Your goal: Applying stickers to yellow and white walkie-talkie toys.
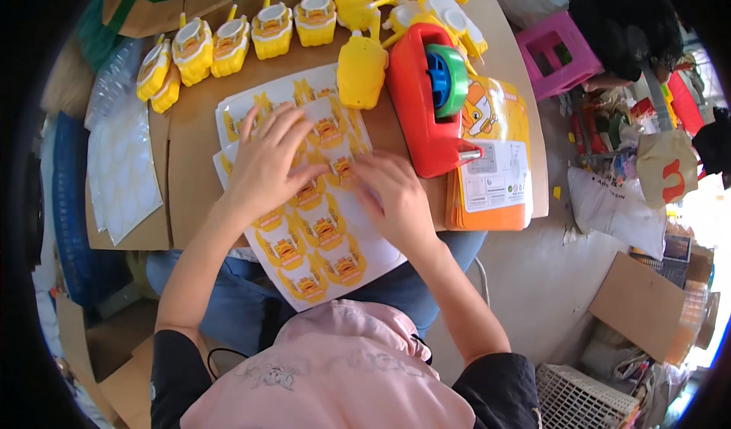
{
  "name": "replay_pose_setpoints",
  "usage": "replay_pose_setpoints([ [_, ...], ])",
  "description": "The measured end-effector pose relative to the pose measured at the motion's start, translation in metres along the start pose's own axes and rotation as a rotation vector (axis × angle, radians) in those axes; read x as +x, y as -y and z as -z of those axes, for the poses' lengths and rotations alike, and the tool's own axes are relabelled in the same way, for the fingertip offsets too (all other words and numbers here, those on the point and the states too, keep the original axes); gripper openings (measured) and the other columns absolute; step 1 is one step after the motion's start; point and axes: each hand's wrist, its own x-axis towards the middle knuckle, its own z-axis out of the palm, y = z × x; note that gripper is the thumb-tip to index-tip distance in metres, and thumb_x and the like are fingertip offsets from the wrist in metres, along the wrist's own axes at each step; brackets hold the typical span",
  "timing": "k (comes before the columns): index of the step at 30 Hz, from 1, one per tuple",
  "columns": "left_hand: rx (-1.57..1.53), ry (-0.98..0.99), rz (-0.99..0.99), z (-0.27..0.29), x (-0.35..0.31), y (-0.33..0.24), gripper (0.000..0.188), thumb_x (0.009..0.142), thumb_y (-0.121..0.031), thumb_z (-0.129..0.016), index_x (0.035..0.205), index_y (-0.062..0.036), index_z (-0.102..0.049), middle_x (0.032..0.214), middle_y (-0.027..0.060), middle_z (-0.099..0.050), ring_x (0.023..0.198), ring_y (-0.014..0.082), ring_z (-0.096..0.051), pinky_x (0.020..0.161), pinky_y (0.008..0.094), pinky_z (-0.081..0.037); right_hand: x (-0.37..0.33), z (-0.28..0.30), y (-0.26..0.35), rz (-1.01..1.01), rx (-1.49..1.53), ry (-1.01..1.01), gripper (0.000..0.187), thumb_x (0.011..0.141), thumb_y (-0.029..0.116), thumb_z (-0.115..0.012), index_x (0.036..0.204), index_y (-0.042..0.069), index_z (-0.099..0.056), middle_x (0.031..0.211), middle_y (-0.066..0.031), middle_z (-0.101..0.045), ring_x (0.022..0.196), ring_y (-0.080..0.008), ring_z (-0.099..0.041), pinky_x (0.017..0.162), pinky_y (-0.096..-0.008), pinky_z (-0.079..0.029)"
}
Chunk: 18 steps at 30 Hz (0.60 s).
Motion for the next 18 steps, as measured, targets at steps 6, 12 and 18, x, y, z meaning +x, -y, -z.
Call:
replay_pose_setpoints([
  [6, -0.044, -0.111, -0.079, -0.022, 0.013, 0.015, 0.051, 0.086, -0.036, -0.070, 0.127, -0.0071, -0.060, 0.142, 0.0042, -0.053, 0.134, 0.0206, -0.047, 0.114, 0.0553, -0.020, 0.048, -0.014, -0.005, -0.076, -0.013, -0.186, 0.029, 0.085, 0.005, -0.067, 0.114, 0.005, -0.065, 0.105, -0.0122, -0.059, 0.096, -0.0319, -0.061, 0.081, -0.0381, -0.052],
  [12, -0.058, -0.164, -0.105, -0.021, 0.011, 0.023, 0.035, 0.085, -0.030, -0.071, 0.115, -0.0120, -0.069, 0.130, -0.0021, -0.064, 0.124, 0.0184, -0.058, 0.114, 0.0553, -0.020, 0.058, -0.017, -0.013, -0.054, 0.058, -0.169, 0.020, 0.082, 0.005, -0.071, 0.102, 0.006, -0.071, 0.097, -0.0095, -0.062, 0.089, -0.0292, -0.063, 0.074, -0.0365, -0.053],
  [18, -0.018, -0.197, -0.114, -0.023, 0.012, 0.020, 0.030, 0.086, -0.028, -0.071, 0.112, -0.0129, -0.071, 0.127, -0.0033, -0.065, 0.123, 0.0189, -0.058, 0.114, 0.0537, -0.023, 0.050, -0.023, -0.012, -0.091, 0.059, -0.230, 0.020, 0.079, 0.003, -0.072, 0.098, 0.007, -0.073, 0.094, -0.0068, -0.062, 0.086, -0.0243, -0.064, 0.067, -0.0331, -0.054],
])
